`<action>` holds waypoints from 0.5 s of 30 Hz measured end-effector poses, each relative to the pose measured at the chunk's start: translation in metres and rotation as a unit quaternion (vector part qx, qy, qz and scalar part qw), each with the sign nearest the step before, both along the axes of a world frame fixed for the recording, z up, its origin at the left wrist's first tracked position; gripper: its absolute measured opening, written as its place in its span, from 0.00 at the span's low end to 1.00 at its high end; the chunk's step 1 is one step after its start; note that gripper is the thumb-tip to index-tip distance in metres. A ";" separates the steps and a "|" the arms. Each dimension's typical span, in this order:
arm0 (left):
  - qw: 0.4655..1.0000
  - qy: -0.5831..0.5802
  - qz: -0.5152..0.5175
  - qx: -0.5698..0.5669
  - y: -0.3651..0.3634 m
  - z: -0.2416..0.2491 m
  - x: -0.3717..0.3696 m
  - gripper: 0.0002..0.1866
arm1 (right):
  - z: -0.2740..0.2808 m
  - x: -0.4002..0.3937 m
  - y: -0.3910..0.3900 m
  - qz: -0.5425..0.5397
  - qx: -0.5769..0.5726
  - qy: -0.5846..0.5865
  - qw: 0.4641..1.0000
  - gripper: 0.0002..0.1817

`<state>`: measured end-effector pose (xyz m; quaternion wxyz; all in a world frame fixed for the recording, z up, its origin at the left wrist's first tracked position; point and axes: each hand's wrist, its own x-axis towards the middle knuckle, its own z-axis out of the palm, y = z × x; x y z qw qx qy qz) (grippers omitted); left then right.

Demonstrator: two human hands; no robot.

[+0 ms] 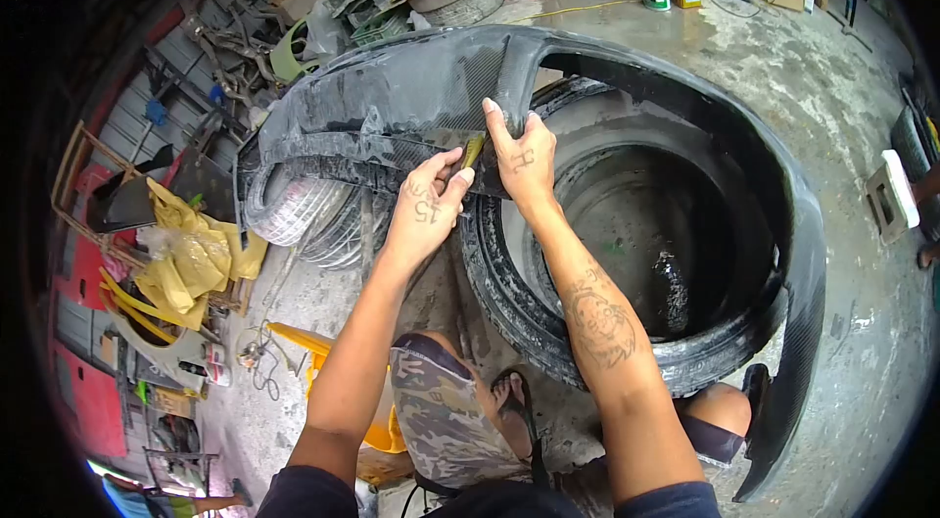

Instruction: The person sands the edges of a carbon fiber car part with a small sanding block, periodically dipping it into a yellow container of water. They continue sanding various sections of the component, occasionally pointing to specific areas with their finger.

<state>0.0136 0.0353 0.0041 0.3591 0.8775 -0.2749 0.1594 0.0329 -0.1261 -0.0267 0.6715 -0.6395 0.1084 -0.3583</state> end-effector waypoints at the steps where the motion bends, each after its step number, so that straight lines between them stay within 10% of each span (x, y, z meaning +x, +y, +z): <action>1: 0.997 0.064 -0.012 -0.027 0.000 0.001 0.001 0.23 | 0.004 -0.004 -0.001 0.002 -0.010 0.013 1.000 0.35; 15: 0.985 -0.082 0.080 0.131 -0.036 0.019 0.007 0.18 | 0.001 -0.002 -0.003 0.036 0.023 0.006 0.999 0.36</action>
